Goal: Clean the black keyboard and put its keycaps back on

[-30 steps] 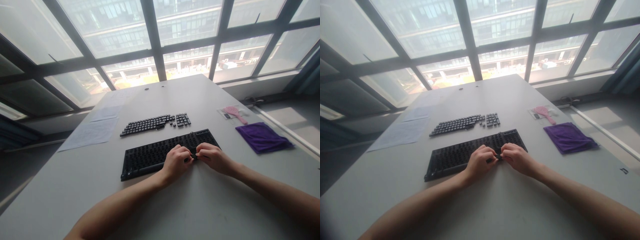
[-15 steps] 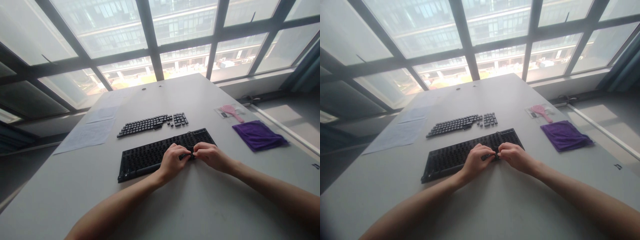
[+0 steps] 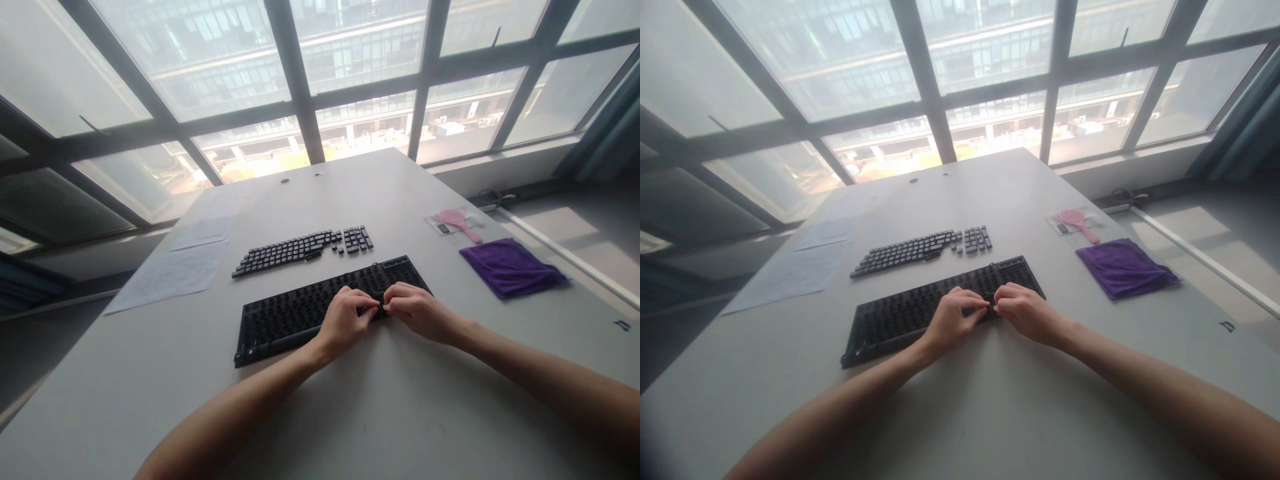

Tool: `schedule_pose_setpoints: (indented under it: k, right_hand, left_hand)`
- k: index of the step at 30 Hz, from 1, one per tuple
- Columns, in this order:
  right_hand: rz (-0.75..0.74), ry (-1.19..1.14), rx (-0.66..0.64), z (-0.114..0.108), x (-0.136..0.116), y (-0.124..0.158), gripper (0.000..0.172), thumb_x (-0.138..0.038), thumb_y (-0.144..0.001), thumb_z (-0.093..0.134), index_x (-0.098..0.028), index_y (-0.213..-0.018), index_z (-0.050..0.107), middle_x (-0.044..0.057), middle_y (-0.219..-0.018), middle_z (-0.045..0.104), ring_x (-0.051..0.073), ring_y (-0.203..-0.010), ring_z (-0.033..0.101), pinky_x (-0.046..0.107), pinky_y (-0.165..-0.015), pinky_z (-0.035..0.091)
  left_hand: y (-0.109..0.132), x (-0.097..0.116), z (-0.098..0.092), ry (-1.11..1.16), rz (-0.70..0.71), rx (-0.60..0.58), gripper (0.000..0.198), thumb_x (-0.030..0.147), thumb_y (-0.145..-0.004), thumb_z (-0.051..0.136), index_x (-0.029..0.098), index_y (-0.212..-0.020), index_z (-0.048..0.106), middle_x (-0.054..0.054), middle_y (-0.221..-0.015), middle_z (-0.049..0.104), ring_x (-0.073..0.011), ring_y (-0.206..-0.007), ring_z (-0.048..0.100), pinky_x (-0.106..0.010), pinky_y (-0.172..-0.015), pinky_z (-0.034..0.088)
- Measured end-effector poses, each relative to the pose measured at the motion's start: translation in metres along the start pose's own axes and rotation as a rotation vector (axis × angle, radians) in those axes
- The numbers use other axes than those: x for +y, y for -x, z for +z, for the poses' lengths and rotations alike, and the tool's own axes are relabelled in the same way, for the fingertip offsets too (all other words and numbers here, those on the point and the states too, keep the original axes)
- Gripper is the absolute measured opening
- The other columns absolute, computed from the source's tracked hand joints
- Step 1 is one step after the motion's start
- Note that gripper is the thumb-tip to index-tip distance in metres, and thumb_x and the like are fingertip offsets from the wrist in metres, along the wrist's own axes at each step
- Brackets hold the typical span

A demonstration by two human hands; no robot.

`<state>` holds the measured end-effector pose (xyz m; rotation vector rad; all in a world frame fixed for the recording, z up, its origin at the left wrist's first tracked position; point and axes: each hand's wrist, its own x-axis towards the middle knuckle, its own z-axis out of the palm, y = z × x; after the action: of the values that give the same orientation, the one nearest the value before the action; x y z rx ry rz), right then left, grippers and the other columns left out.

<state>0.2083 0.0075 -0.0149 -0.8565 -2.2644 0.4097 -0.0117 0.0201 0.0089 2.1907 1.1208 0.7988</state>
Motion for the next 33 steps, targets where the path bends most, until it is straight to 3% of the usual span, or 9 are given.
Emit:
schedule_pose_setpoints:
  k: [7, 14, 20, 33]
  right_hand:
    - [0.013, -0.004, 0.012, 0.001, 0.0, 0.001, 0.03, -0.016, -0.101, 0.049, -0.02, -0.076, 0.066, 0.007, -0.091, 0.065, 0.018, -0.083, 0.059, 0.032, -0.075, 0.05]
    - [0.005, 0.014, 0.006, 0.0, -0.003, 0.002, 0.03, -0.014, -0.1, 0.048, -0.02, -0.078, 0.066, 0.007, -0.091, 0.065, 0.019, -0.084, 0.059, 0.032, -0.074, 0.051]
    - [-0.03, 0.084, -0.028, -0.003, -0.009, 0.0, 0.027, -0.011, -0.1, 0.048, -0.02, -0.081, 0.066, 0.008, -0.093, 0.065, 0.019, -0.084, 0.059, 0.033, -0.075, 0.051]
    - [-0.034, 0.108, -0.017, -0.001, -0.01, -0.001, 0.027, -0.011, -0.1, 0.047, -0.019, -0.08, 0.063, 0.008, -0.091, 0.064, 0.019, -0.083, 0.057, 0.033, -0.074, 0.05]
  left_hand:
    - [0.005, -0.003, 0.006, -0.117, 0.174, 0.022, 0.013, 0.02, -0.09, 0.068, 0.023, -0.094, 0.081, -0.003, -0.094, 0.076, -0.02, -0.086, 0.058, -0.035, -0.081, 0.051]
    - [0.01, -0.003, 0.008, -0.372, 0.292, 0.006, 0.025, 0.026, -0.099, 0.057, 0.024, -0.085, 0.078, -0.005, -0.094, 0.073, -0.0204, -0.087, 0.053, -0.036, -0.08, 0.047]
    - [0.013, 0.001, 0.003, -0.511, 0.333, -0.025, 0.018, 0.024, -0.099, 0.057, 0.025, -0.097, 0.075, -0.005, -0.098, 0.072, -0.0215, -0.09, 0.053, -0.037, -0.076, 0.042]
    - [0.016, -0.002, 0.006, -0.518, 0.354, -0.024, 0.014, 0.018, -0.096, 0.06, 0.024, -0.1, 0.072, -0.005, -0.099, 0.071, -0.0226, -0.093, 0.053, -0.037, -0.077, 0.04]
